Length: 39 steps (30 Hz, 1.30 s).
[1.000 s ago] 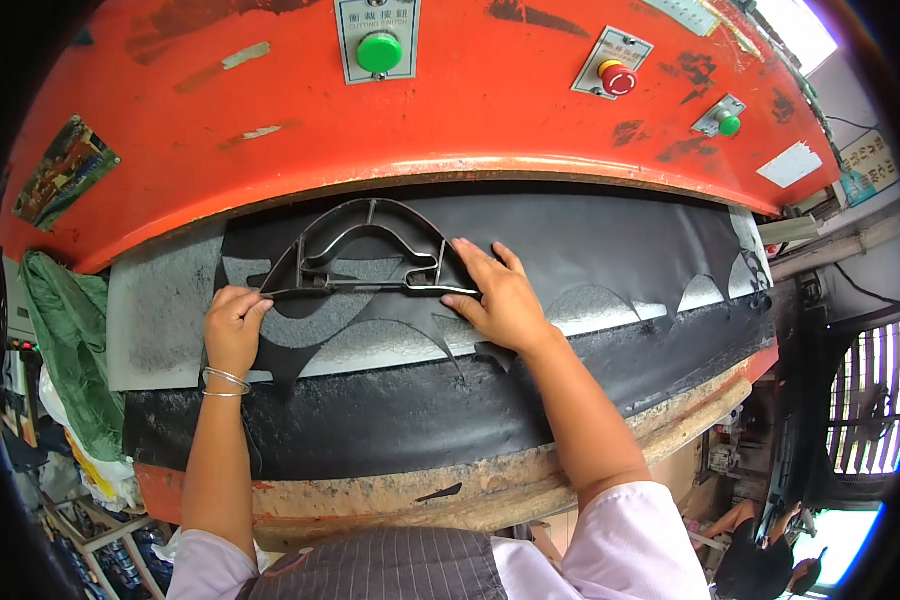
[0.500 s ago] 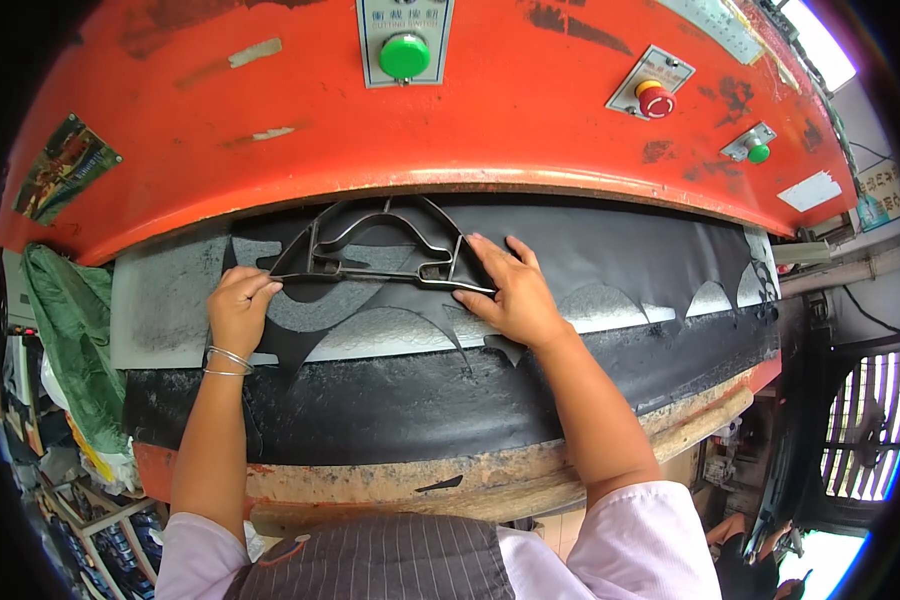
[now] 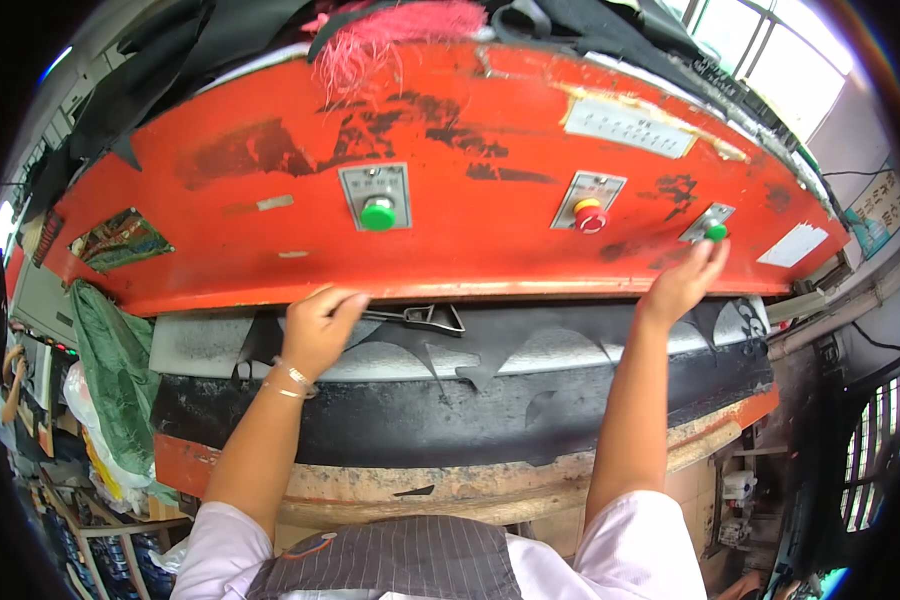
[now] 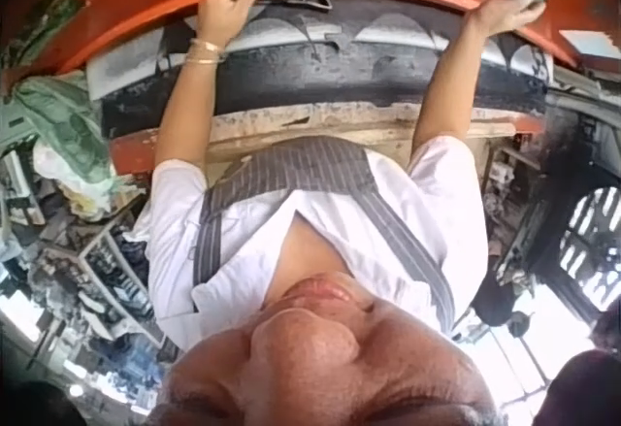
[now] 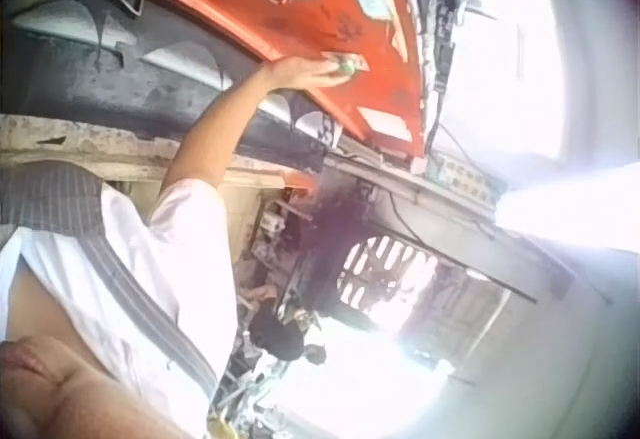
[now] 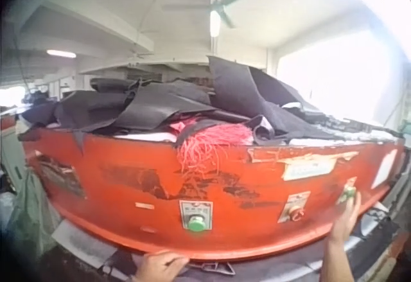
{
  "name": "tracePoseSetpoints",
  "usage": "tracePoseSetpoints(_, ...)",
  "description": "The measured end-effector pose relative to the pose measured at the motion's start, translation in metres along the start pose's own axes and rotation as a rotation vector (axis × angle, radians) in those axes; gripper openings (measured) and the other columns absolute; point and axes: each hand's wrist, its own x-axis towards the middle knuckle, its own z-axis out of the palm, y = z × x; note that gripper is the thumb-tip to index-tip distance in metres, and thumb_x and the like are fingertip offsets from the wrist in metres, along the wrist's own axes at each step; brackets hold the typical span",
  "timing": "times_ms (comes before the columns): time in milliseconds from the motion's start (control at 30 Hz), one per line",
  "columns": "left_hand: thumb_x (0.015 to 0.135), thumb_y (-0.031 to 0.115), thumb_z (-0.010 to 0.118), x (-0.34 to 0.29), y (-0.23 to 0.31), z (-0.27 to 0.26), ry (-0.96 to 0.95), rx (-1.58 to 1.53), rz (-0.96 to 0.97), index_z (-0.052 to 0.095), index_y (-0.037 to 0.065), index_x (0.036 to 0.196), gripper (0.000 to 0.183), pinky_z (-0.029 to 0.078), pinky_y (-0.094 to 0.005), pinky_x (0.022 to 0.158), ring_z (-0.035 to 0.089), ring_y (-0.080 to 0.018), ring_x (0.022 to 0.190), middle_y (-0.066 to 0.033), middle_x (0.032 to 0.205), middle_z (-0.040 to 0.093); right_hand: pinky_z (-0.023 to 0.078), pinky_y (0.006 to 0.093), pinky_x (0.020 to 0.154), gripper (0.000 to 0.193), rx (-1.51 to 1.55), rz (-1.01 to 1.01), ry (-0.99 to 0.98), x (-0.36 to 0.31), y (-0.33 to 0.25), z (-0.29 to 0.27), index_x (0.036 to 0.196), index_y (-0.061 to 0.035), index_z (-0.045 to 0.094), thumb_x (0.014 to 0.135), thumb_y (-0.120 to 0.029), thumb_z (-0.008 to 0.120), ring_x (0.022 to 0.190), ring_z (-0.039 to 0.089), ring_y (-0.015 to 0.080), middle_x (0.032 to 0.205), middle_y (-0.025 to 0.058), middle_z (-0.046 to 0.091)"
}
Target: Cutting shoe component shapes from a sheet of material using a metal die and a hydraulic press.
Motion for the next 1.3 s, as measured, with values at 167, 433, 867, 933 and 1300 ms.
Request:
tracePoseSetpoints(167,0.089,0.021,0.065,0.071,0.082,0.027,-0.063,0.070,0.267,0.066,-0.001,0.072,0.027,0.047,-0.0294,0.052,0.062,-0.0169,0.053,-0.0095,0.059,0.063,0.020,0.0453,0.114,0.065,-0.361,-0.093,0.265,0.098,0.012,0.010,0.142,0.0060,0.030,0.099,-0.042,0.040,0.139,0.024,0.0358,0.149,0.0270,0.026)
tracePoseSetpoints(433,0.089,0.030,0.063,0.018,0.071,0.008,-0.180,0.096,0.089,0.053,0.001,0.057,0.045,0.037,-0.0379,0.047,0.045,-0.0274,0.044,-0.0154,0.051,0.046,0.020,0.0448,0.114,0.062,-0.300,-0.085,0.010,0.057,0.000,-0.030,0.144,0.0044,0.028,0.100,-0.036,0.042,0.140,0.023,0.0341,0.151,0.0234,0.023)
tracePoseSetpoints(867,0.081,0.024,0.064,-0.216,0.033,-0.027,-0.190,0.518,-0.154,0.068,0.009,0.081,0.016,0.049,-0.0438,0.072,0.061,-0.0312,0.080,-0.0101,0.083,0.065,0.036,0.0440,0.096,0.046,0.253,-0.260,-1.143,-0.279,-0.175,-0.010,0.117,-0.0033,0.056,0.077,-0.018,0.071,0.112,0.050,0.0323,0.117,0.0146,0.057)
tracePoseSetpoints(933,0.078,0.024,0.064,-0.227,0.033,-0.026,-0.222,0.384,-0.289,0.064,0.009,0.101,0.028,0.050,-0.0464,0.075,0.062,-0.0352,0.088,-0.0131,0.096,0.066,0.037,0.0430,0.095,0.040,0.458,-0.250,-1.270,-0.330,-0.196,-0.017,0.114,-0.0057,0.058,0.077,-0.017,0.070,0.109,0.053,0.0316,0.112,0.0126,0.060)
tracePoseSetpoints(1300,0.082,0.021,0.065,-0.203,-0.011,-0.066,-0.514,0.175,-0.347,0.068,0.003,0.085,0.019,0.050,-0.0387,0.074,0.064,-0.0316,0.082,-0.0159,0.088,0.068,0.051,0.0336,0.078,0.027,0.305,0.346,-1.562,-0.329,-0.161,-0.106,0.112,-0.0034,0.063,0.087,-0.013,0.065,0.085,0.064,0.0246,0.097,0.0120,0.066)
